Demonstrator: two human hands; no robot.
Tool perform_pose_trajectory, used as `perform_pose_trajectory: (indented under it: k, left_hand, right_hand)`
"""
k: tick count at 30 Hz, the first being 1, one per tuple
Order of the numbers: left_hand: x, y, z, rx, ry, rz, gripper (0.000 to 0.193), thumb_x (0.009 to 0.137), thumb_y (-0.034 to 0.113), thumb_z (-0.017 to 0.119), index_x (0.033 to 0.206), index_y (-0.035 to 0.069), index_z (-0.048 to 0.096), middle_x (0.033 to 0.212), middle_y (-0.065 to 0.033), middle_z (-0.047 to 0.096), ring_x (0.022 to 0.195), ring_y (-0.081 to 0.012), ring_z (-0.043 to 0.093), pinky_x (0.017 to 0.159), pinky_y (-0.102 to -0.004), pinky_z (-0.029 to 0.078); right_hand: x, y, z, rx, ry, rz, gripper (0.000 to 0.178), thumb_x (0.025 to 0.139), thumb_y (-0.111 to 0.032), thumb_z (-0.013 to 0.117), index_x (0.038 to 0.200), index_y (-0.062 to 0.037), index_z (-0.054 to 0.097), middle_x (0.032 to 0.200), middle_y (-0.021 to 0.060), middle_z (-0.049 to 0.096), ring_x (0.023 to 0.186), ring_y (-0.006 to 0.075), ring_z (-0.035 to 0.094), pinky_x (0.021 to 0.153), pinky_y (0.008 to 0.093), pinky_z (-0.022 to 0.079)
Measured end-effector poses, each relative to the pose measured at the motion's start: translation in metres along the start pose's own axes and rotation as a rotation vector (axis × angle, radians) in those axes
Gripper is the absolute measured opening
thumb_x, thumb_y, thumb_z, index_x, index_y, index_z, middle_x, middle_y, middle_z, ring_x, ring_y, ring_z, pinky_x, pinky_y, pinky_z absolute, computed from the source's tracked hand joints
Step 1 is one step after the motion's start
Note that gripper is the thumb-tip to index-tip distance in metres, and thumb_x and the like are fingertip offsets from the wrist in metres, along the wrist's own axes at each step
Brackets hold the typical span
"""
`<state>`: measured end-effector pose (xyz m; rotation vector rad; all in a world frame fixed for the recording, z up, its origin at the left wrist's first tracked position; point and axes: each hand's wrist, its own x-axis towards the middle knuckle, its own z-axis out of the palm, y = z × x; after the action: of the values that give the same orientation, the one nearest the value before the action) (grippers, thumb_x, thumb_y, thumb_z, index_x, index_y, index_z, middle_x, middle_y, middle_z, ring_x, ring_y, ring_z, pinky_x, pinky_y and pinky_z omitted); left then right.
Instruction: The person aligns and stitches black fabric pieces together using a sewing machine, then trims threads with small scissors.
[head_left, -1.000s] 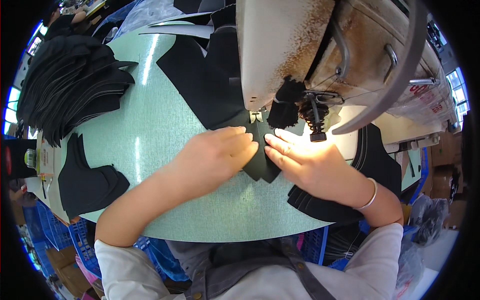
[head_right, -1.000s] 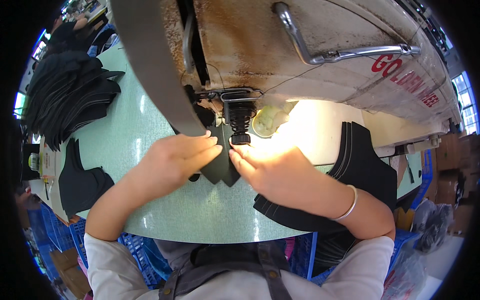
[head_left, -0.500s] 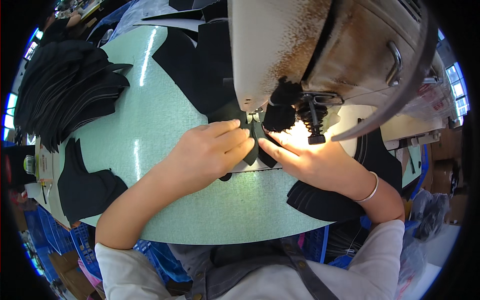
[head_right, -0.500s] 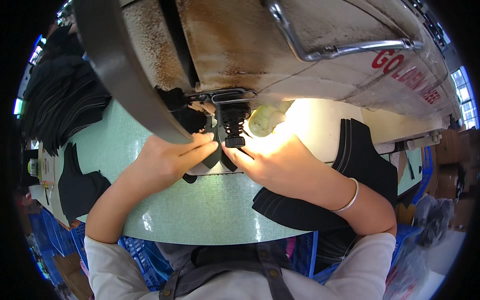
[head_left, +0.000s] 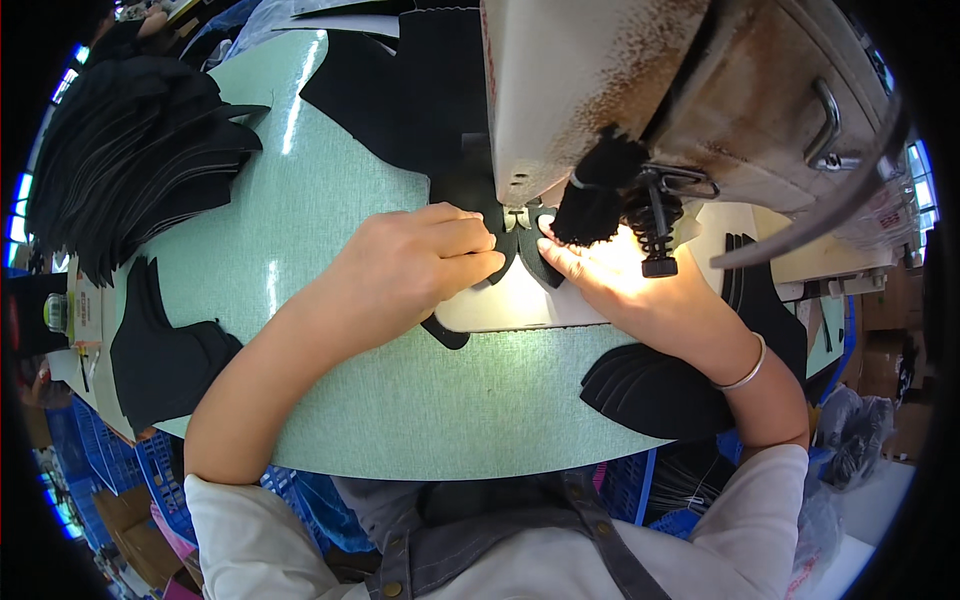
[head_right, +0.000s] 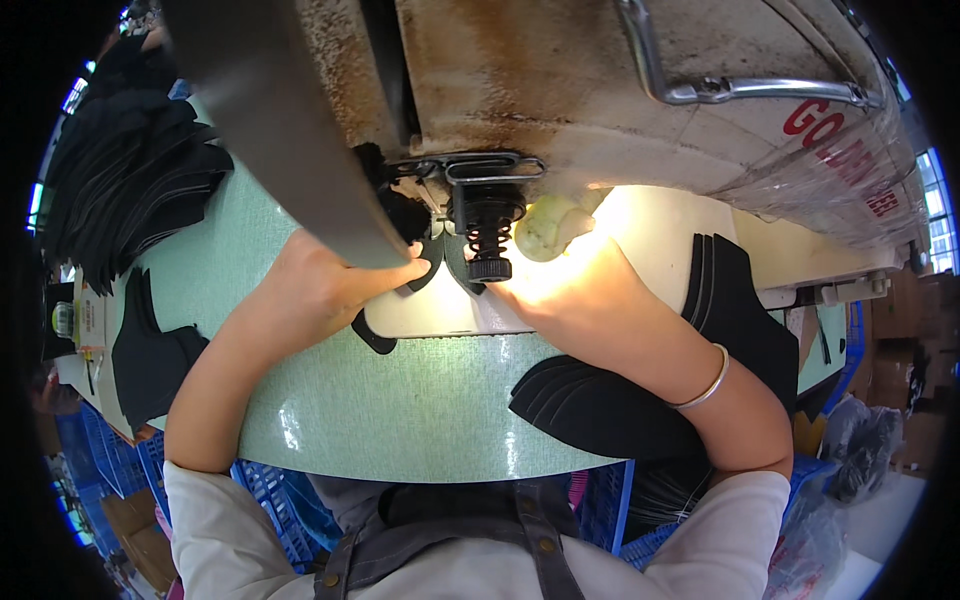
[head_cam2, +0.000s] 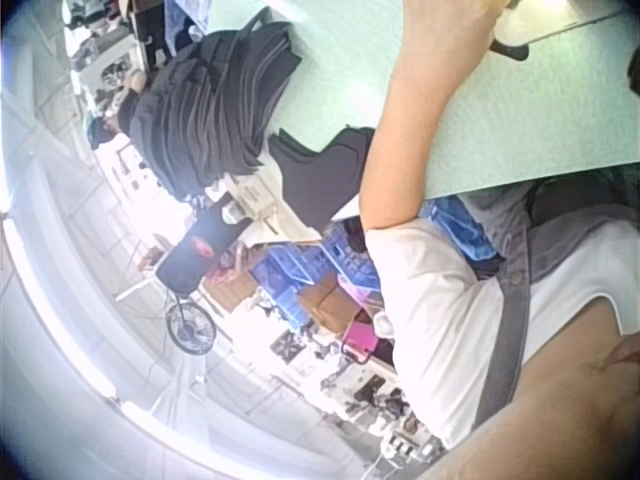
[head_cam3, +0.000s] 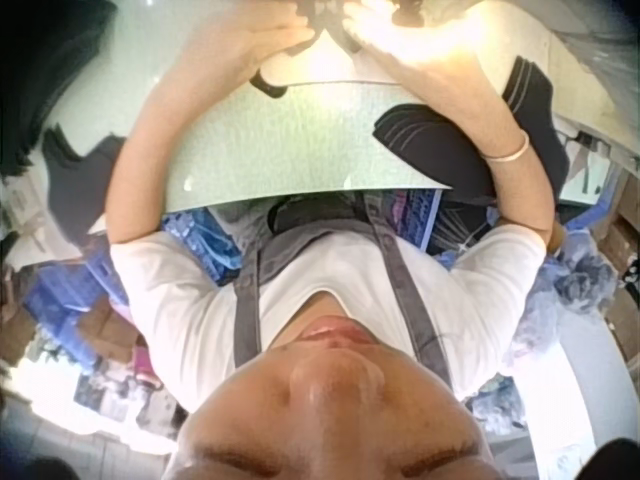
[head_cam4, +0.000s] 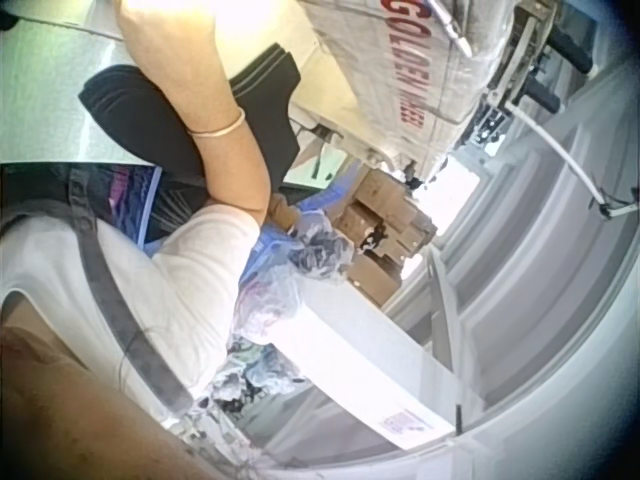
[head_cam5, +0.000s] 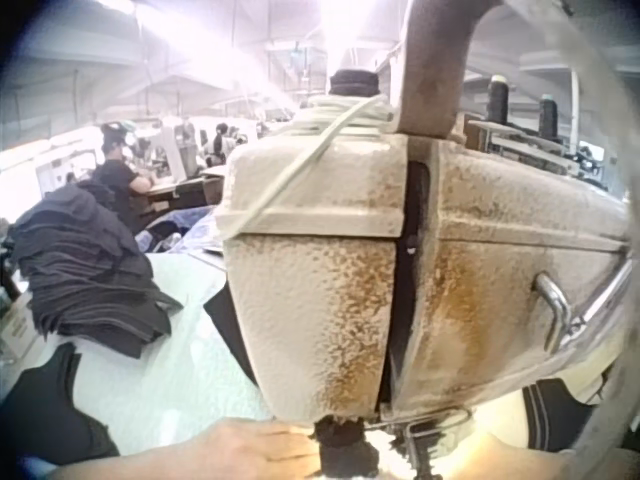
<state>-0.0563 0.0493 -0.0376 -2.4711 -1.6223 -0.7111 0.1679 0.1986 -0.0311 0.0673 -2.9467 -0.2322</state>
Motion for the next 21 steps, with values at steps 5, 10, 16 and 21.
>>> perform_pose_trajectory:
  k: [5, 10, 16, 21]
  left_hand:
    - [0.000, -0.005, 0.000, -0.040, 0.006, -0.028, 0.023, 0.070, 0.004, 0.064, 0.093, 0.006, 0.068, 0.088, -0.0013, 0.062, 0.087, -0.0199, 0.063, 0.070, -0.0297, 0.054]
    - [0.000, -0.008, 0.000, -0.129, 0.002, -0.067, 0.025, 0.071, 0.003, 0.064, 0.095, 0.004, 0.070, 0.087, -0.0036, 0.062, 0.085, -0.0213, 0.062, 0.074, -0.0323, 0.053]
    - [0.000, -0.007, -0.001, -0.136, 0.023, -0.067, 0.021, 0.073, 0.002, 0.064, 0.093, 0.003, 0.071, 0.087, -0.0052, 0.064, 0.083, -0.0227, 0.063, 0.073, -0.0331, 0.054]
    - [0.001, -0.004, -0.002, -0.142, 0.012, -0.090, 0.019, 0.074, 0.001, 0.063, 0.092, 0.001, 0.070, 0.090, -0.0063, 0.065, 0.083, -0.0239, 0.064, 0.071, -0.0338, 0.054]
  right_hand:
    - [0.002, 0.002, 0.010, 0.037, 0.083, 0.071, 0.033, 0.081, -0.012, 0.063, 0.114, -0.0120, 0.063, 0.097, 0.0013, 0.066, 0.078, 0.0187, 0.064, 0.075, 0.0369, 0.049]
    - [0.004, 0.001, 0.014, 0.050, 0.219, 0.080, 0.017, 0.081, -0.015, 0.064, 0.097, -0.0109, 0.067, 0.081, 0.0052, 0.064, 0.070, 0.0240, 0.061, 0.075, 0.0434, 0.045]
    - [0.007, 0.001, 0.013, 0.179, 0.299, 0.102, 0.016, 0.084, -0.015, 0.062, 0.099, -0.0127, 0.067, 0.078, 0.0029, 0.064, 0.064, 0.0216, 0.061, 0.070, 0.0417, 0.046]
    - [0.005, 0.000, 0.006, 0.032, 0.143, 0.063, 0.025, 0.086, -0.014, 0.059, 0.110, -0.0134, 0.066, 0.075, 0.0026, 0.064, 0.056, 0.0212, 0.059, 0.062, 0.0380, 0.047]
